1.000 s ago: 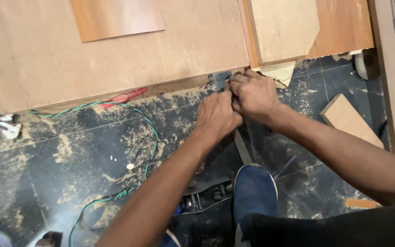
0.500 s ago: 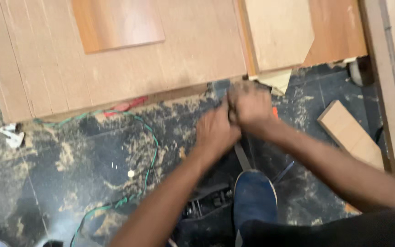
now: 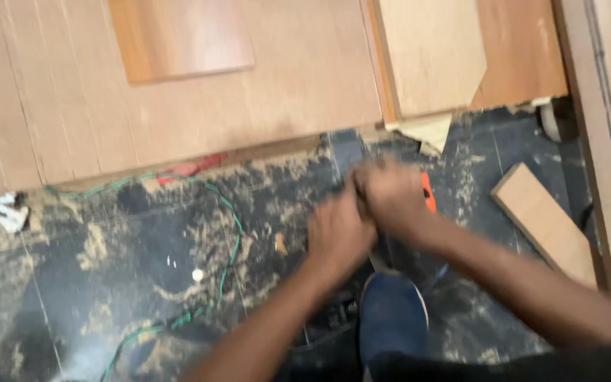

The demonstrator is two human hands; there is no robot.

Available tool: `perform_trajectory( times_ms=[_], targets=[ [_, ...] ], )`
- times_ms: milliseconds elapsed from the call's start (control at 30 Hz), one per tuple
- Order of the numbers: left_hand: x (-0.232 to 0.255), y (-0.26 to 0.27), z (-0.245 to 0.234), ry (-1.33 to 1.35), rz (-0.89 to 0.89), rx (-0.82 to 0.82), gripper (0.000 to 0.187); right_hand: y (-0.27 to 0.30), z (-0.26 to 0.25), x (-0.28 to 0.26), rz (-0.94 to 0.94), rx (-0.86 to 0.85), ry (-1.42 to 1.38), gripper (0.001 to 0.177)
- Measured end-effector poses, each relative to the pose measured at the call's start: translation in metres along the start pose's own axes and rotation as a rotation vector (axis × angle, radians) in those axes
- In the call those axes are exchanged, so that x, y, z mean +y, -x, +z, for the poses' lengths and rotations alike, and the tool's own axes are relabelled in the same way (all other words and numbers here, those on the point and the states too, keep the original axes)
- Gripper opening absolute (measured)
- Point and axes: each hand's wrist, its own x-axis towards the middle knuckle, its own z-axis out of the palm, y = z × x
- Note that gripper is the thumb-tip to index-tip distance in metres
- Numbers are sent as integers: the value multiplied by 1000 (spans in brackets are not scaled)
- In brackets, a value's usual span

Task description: The person sharpens a small red tool on a sharpening stone, then switches to a larger metal tool and sharpens it on the same stone. The person adjusts the tools and the stone during the process.

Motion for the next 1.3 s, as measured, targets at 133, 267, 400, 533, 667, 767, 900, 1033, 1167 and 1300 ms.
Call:
perform_trajectory(
  times_ms=[133, 267, 400, 533, 667, 767, 900, 1033, 1167, 1300],
  targets=[
    [-11, 19, 19, 15, -146, -236, 93, 26, 4, -10, 3, 36, -117, 22],
    [-23, -30, 14, -29, 47, 109, 51, -24, 18, 15, -30, 73, -35, 17],
    [-8, -32, 2, -2, 37, 83, 56, -29, 2, 14, -22, 21, -4, 19],
    [-3, 23, 28, 1, 21, -35, 105, 29, -5, -5, -170, 155, -84, 32],
    [-10, -5, 46, 40, 23, 47, 107, 20, 14, 21, -24, -1, -31, 18],
    [-11, -45, 19, -25, -28, -54, 62, -24, 14, 31, -107, 94, -53, 17],
    [13, -11, 7, 52, 135, 78, 96, 1, -17, 11, -70, 93, -28, 23],
    [11, 19, 25, 100, -45, -96, 101, 32, -9, -1, -47, 25, -43, 21],
    [-2, -22, 36, 39, 50, 33, 87, 11, 18, 33, -76, 124, 21, 20],
    [-1, -33, 21, 26, 65, -16, 54, -4, 14, 39, -59, 137, -17, 20]
  ],
)
